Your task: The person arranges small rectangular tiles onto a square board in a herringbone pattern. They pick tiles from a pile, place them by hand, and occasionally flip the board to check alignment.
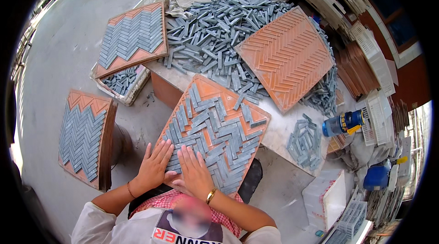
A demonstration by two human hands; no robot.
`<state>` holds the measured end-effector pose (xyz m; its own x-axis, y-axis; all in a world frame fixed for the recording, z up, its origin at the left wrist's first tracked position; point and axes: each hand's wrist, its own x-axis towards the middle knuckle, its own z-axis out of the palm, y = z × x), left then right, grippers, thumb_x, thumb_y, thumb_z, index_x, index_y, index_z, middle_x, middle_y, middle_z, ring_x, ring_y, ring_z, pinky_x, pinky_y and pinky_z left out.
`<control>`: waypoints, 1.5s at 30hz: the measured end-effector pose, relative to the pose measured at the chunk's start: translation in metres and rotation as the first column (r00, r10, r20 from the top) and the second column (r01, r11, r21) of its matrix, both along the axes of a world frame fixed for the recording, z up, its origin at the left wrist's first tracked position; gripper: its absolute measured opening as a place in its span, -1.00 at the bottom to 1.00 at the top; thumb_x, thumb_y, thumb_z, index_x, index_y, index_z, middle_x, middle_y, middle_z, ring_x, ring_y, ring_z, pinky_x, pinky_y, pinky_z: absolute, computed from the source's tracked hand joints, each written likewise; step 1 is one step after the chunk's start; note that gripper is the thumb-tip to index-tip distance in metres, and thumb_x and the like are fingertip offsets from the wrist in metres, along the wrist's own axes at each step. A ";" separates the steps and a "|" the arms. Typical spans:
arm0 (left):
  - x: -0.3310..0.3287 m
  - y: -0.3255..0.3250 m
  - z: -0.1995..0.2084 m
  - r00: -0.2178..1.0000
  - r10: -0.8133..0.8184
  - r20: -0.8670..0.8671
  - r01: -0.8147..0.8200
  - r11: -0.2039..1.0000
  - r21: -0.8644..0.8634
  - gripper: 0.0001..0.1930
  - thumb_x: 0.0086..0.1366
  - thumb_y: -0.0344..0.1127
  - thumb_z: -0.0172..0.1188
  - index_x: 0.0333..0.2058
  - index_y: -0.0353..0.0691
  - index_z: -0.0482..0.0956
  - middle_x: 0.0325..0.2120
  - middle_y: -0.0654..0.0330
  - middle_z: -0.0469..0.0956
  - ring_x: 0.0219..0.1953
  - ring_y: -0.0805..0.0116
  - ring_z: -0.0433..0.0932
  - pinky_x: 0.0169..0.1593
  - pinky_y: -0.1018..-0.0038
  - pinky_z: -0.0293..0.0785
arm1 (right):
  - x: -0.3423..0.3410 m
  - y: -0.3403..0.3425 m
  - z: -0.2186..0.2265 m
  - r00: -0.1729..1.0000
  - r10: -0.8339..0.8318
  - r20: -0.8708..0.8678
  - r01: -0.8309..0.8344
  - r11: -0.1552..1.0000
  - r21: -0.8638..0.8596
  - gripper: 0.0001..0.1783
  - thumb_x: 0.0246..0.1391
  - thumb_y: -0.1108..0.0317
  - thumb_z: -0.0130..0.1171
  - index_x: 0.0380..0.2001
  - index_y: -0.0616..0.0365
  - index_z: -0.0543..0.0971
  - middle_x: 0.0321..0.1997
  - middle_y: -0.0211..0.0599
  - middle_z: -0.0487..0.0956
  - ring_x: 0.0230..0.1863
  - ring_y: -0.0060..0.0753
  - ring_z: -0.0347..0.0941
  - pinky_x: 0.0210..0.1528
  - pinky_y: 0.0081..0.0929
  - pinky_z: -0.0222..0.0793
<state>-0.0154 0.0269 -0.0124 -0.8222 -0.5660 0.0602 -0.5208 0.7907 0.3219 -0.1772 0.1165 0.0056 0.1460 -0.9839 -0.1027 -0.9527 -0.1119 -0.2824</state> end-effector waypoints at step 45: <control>-0.043 -0.077 -0.007 0.964 0.021 -0.266 0.012 0.992 0.123 -0.40 0.07 -0.24 0.18 0.08 -0.37 0.25 0.15 -0.02 0.17 0.21 0.10 0.13 0.21 0.20 0.10 | -0.021 -0.033 -0.015 0.993 -0.115 0.019 0.116 0.991 -0.068 -0.12 -0.03 -0.10 0.04 0.20 0.32 0.10 0.30 0.04 0.07 0.33 -0.06 -0.04 0.29 -0.03 -0.19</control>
